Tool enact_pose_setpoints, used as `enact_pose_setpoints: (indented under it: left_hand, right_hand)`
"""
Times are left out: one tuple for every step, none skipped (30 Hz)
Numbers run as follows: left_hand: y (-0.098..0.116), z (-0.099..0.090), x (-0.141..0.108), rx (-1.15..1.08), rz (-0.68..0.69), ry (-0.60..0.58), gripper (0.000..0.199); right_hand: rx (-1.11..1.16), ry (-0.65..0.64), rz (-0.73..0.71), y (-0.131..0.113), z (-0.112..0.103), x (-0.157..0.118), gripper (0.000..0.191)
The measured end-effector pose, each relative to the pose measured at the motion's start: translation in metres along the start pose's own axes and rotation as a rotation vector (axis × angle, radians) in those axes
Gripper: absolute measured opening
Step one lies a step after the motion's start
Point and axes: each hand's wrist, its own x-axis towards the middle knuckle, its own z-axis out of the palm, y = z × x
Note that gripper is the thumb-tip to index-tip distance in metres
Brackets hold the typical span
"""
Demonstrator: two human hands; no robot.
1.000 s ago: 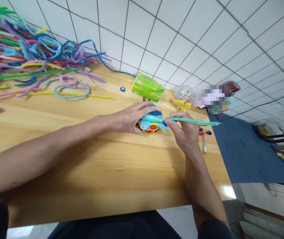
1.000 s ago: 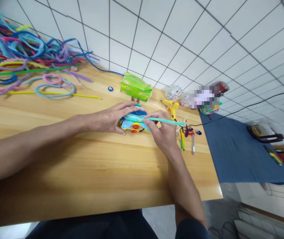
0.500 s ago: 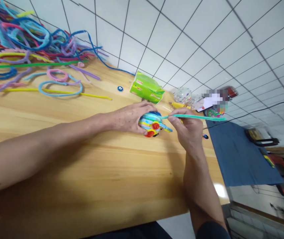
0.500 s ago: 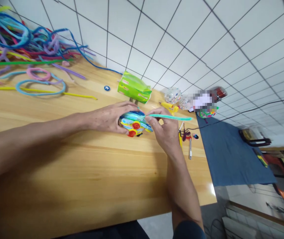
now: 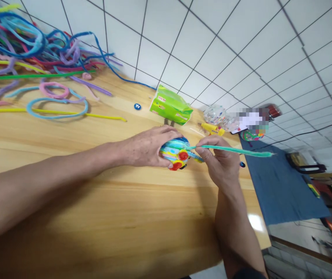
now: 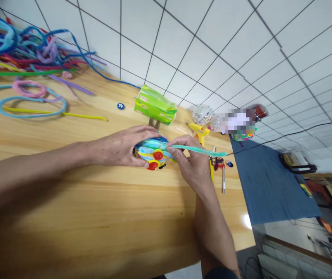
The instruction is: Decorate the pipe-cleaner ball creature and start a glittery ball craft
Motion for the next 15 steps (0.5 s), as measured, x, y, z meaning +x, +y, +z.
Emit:
enact_pose_setpoints:
  left_hand:
    - [0.0001,0.0002,-0.0001,0.000,-0.006,-0.003,0.071]
    - [0.0002,0.0004,-0.0001,0.000,-0.008,-0.004,0.071]
    - [0.0003,0.0006,0.0000,-0.001,-0.006,-0.002,0.071]
    - [0.0004,0.0008,0.0002,-0.003,-0.001,0.001,0.070]
    - [0.0005,0.0009,0.0003,-0.005,0.005,0.005,0.070]
    - [0.0007,0.0008,0.0006,-0.005,0.010,0.006,0.069]
    - [0.0010,0.0007,0.0008,-0.005,0.012,0.004,0.069]
    - [0.0014,0.0004,0.0011,-0.003,0.010,-0.002,0.069]
    - [0.0018,0.0001,0.0013,-0.001,0.006,-0.009,0.069]
    - [0.0022,-0.0002,0.0015,0.001,0.000,-0.017,0.069]
    - [0.0026,-0.0005,0.0016,0.002,-0.005,-0.022,0.069]
    - [0.0028,-0.0007,0.0017,0.001,-0.009,-0.025,0.069]
    - [0.0030,-0.0008,0.0018,0.000,-0.010,-0.025,0.069]
    - [0.0029,-0.0007,0.0017,-0.001,-0.010,-0.024,0.069]
    - [0.0028,-0.0005,0.0017,-0.002,-0.008,-0.021,0.069]
  right_hand:
    - [0.002,-0.004,0.000,0.0001,0.0002,0.0002,0.016]
    - [0.005,-0.008,-0.001,0.0002,0.0005,0.0003,0.015]
    - [0.007,-0.012,-0.005,0.0002,0.0008,0.0003,0.015]
    - [0.007,-0.019,-0.009,0.0002,0.0010,0.0002,0.014]
    - [0.004,-0.028,-0.012,0.0002,0.0012,0.0000,0.012]
    - [0.000,-0.042,-0.014,0.0001,0.0014,-0.0003,0.010]
    - [-0.004,-0.059,-0.015,0.0000,0.0015,-0.0006,0.009]
    - [-0.008,-0.075,-0.015,-0.0001,0.0016,-0.0010,0.008]
    - [-0.011,-0.086,-0.017,-0.0002,0.0016,-0.0014,0.007]
    - [-0.015,-0.090,-0.025,-0.0004,0.0016,-0.0017,0.006]
    - [-0.018,-0.090,-0.036,-0.0005,0.0016,-0.0020,0.005]
    - [-0.022,-0.088,-0.050,-0.0007,0.0015,-0.0021,0.004]
    - [-0.026,-0.086,-0.065,-0.0008,0.0014,-0.0021,0.004]
    - [-0.030,-0.088,-0.080,-0.0007,0.0014,-0.0019,0.004]
    - [-0.032,-0.093,-0.094,-0.0005,0.0013,-0.0016,0.005]
